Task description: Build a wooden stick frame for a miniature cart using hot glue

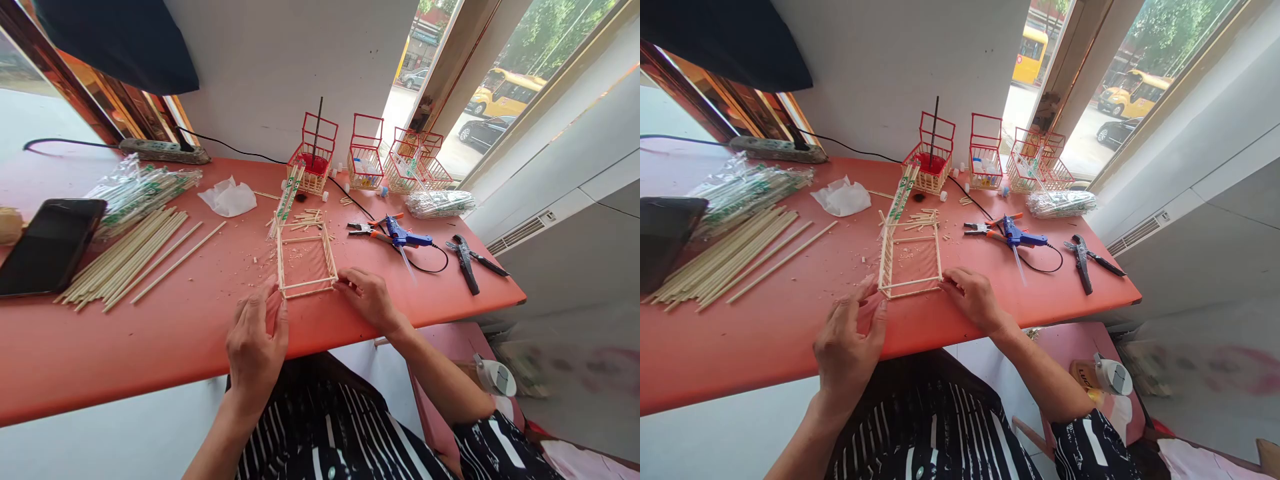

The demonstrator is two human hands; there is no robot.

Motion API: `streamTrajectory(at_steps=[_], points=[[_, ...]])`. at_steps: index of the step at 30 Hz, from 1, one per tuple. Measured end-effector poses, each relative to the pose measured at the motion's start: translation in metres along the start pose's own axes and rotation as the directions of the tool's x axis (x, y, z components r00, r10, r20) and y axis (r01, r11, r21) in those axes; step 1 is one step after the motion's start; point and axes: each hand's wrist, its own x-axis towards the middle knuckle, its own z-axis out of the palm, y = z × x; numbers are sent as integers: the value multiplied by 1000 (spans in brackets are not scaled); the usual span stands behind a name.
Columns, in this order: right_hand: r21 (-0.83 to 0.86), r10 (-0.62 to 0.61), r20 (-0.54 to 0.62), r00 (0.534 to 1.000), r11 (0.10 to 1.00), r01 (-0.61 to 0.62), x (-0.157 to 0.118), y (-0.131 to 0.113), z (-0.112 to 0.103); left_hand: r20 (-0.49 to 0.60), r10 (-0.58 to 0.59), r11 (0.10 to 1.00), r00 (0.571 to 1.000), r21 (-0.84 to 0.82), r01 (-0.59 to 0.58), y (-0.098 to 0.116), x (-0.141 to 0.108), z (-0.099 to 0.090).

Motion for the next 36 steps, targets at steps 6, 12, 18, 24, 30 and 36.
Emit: streamTrajectory(at_steps=[6,12,18,24,30,36], points=[[3,-4,-4,1000,1000,4,0,-1,0,-22,68,998,997,19,-68,-3,-2,1],[9,-2,-2,1000,1000,2,0,-1,0,-44,132,990,990,49,-129,-4,-1,4],[4,-14,-9,1000,1000,14,0,0,1,-33,154,986,988,67,-151,-3,-1,3],[-1,-22,-2,1000,1000,22,0,-1,0,-43,168,983,985,84,-164,-4,-1,4],[-3,-33,-11,999,999,33,1,0,1,-45,162,984,986,80,-158,-3,0,4],[-3,-33,-9,999,999,33,0,1,1,-43,156,986,987,70,-152,-5,-2,4]])
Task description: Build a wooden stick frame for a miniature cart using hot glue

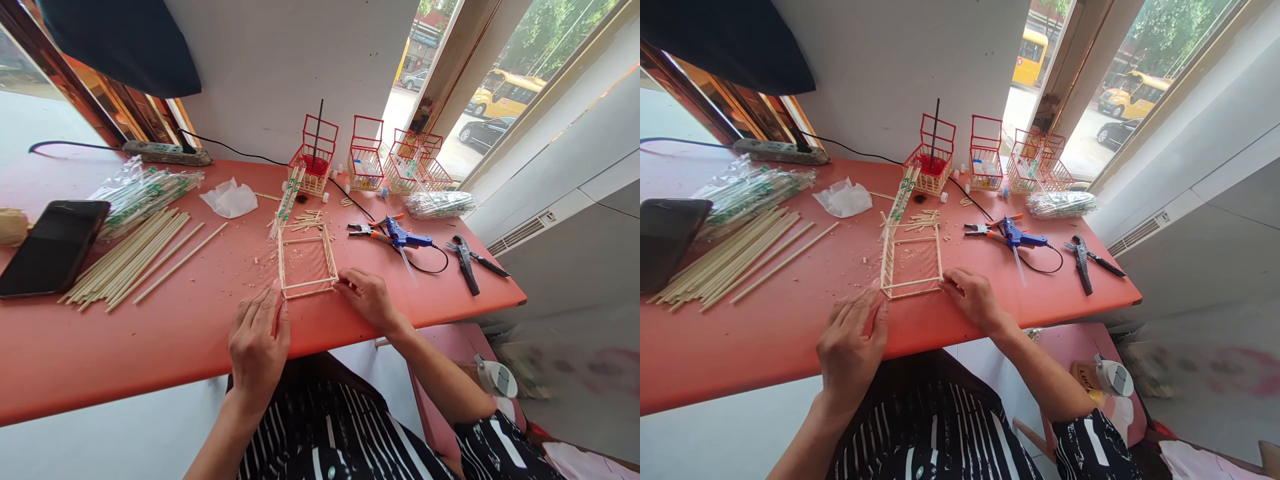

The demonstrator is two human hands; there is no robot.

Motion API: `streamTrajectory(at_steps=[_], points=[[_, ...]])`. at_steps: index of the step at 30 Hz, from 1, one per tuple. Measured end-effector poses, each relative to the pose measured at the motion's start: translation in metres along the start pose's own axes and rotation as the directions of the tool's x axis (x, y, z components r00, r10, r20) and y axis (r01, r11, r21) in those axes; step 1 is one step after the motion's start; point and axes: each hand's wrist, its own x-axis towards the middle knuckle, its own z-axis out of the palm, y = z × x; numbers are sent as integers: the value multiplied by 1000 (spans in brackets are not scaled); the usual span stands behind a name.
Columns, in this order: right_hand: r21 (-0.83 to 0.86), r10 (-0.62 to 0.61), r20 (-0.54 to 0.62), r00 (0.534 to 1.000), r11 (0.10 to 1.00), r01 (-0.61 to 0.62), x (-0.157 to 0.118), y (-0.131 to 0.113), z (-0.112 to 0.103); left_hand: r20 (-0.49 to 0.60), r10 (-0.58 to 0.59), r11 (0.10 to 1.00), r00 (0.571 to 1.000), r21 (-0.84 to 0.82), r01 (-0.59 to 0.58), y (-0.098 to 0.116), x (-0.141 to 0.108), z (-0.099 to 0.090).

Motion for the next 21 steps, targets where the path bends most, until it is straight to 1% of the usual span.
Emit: streamTrajectory(at_steps=[14,21], points=[[-5,-23,-19,1000,1000,22,0,-1,-1,14,-25,999,1000,-27,26,0,1,-2],[-24,-34,-40,999,999,33,-5,-2,-6,-10,4,998,1000,-56,-5,4,1,-6]])
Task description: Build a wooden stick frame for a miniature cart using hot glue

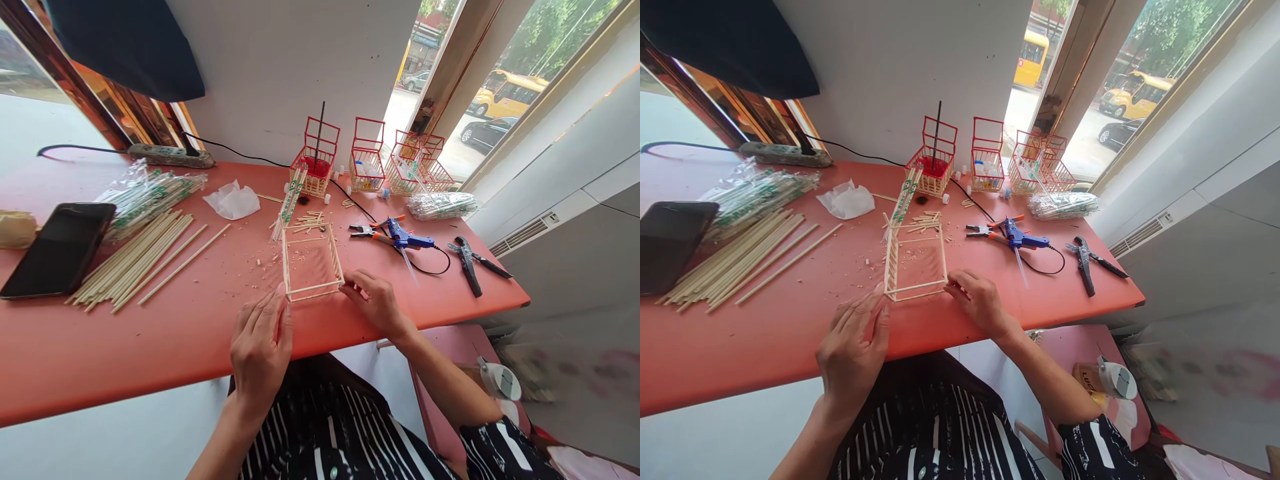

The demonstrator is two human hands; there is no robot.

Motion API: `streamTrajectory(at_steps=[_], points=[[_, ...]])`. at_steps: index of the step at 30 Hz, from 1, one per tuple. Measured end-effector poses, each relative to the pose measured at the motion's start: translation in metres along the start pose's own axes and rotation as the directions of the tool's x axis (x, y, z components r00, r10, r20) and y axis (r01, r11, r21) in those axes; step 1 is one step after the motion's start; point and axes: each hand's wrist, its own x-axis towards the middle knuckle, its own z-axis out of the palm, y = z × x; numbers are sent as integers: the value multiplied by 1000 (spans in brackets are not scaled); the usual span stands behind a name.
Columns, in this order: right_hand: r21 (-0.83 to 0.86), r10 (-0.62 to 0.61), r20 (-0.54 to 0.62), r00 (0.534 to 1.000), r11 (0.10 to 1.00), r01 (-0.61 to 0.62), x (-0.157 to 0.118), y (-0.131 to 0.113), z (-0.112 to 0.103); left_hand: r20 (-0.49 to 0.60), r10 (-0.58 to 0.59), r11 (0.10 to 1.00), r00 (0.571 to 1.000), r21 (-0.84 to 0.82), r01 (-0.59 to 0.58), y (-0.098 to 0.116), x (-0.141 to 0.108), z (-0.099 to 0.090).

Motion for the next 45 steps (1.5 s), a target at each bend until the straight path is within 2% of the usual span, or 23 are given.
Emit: streamTrajectory(at_steps=[9,14,28,35,39,45], points=[[-14,49,-10,999,999,-49,-29,-10,-16,61,55,996,997,-73,-50,19,-5,-12],[-32,88,-8,996,996,-88,-42,-11,-17,94,50,994,994,-103,-41,18,-13,-12],[13,133,6,991,991,-133,-45,-10,-21,134,-37,990,990,-129,55,17,-14,-16],[14,161,-11,987,987,-161,-44,-10,-19,63,22,981,998,-196,-9,14,5,-25],[52,177,19,984,983,-178,-41,-15,-19,96,-29,972,995,-229,50,6,14,-27],[90,193,14,981,977,-193,-45,-14,-19,171,-89,973,981,-195,122,-3,-3,-25]])
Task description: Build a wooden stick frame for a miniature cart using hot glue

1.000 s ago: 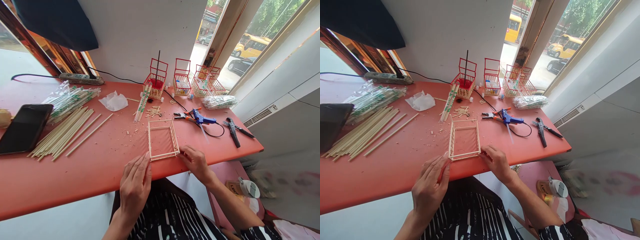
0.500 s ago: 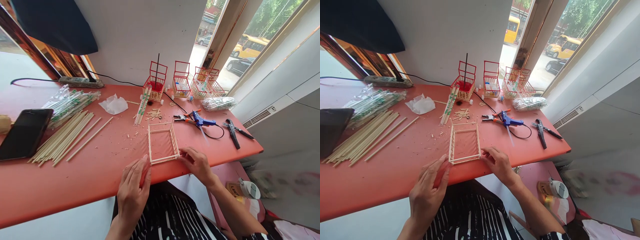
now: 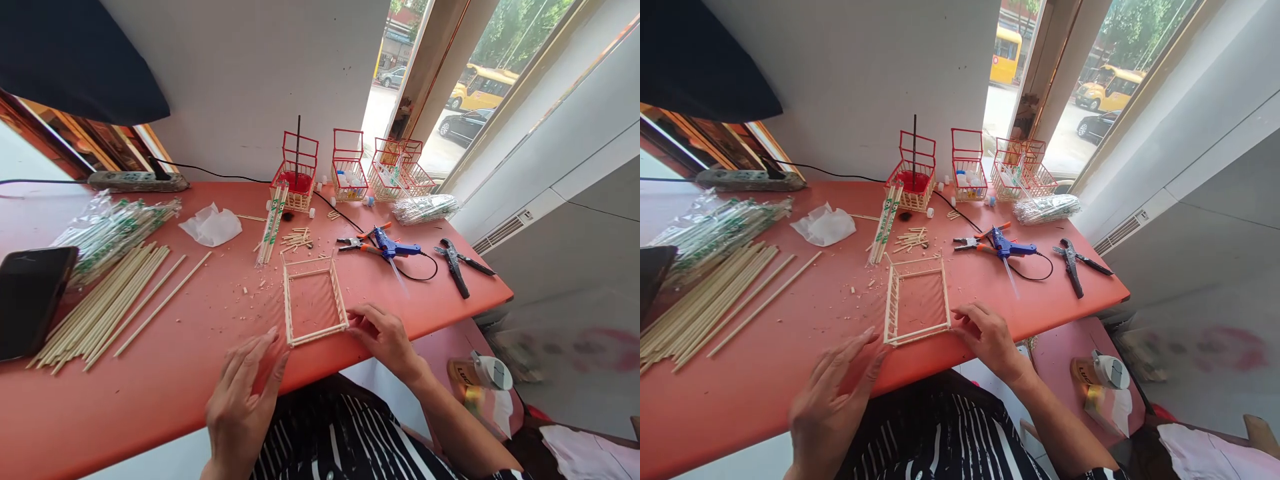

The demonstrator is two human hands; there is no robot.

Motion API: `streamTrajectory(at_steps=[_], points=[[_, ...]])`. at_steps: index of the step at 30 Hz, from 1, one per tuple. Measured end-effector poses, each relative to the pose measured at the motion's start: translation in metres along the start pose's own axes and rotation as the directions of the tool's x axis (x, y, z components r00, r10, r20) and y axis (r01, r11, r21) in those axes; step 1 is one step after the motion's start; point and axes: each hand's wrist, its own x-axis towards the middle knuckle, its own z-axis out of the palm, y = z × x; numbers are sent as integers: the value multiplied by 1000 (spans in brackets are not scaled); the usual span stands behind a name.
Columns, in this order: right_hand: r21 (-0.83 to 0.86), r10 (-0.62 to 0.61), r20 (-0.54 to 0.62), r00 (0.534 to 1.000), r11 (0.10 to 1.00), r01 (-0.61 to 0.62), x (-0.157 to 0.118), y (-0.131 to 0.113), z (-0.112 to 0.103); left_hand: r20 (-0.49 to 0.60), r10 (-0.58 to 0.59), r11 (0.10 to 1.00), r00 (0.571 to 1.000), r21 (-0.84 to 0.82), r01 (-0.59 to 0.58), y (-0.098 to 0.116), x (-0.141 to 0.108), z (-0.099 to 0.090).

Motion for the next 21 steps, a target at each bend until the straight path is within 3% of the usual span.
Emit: streamTrajectory(at_steps=[11,21], points=[[5,-9,-1,1000,1000,9,4,-1,6,-37,102,989,994,116,-97,6,1,13],[19,-21,16,1000,1000,21,11,1,12,-83,55,988,995,148,-42,6,-3,16]])
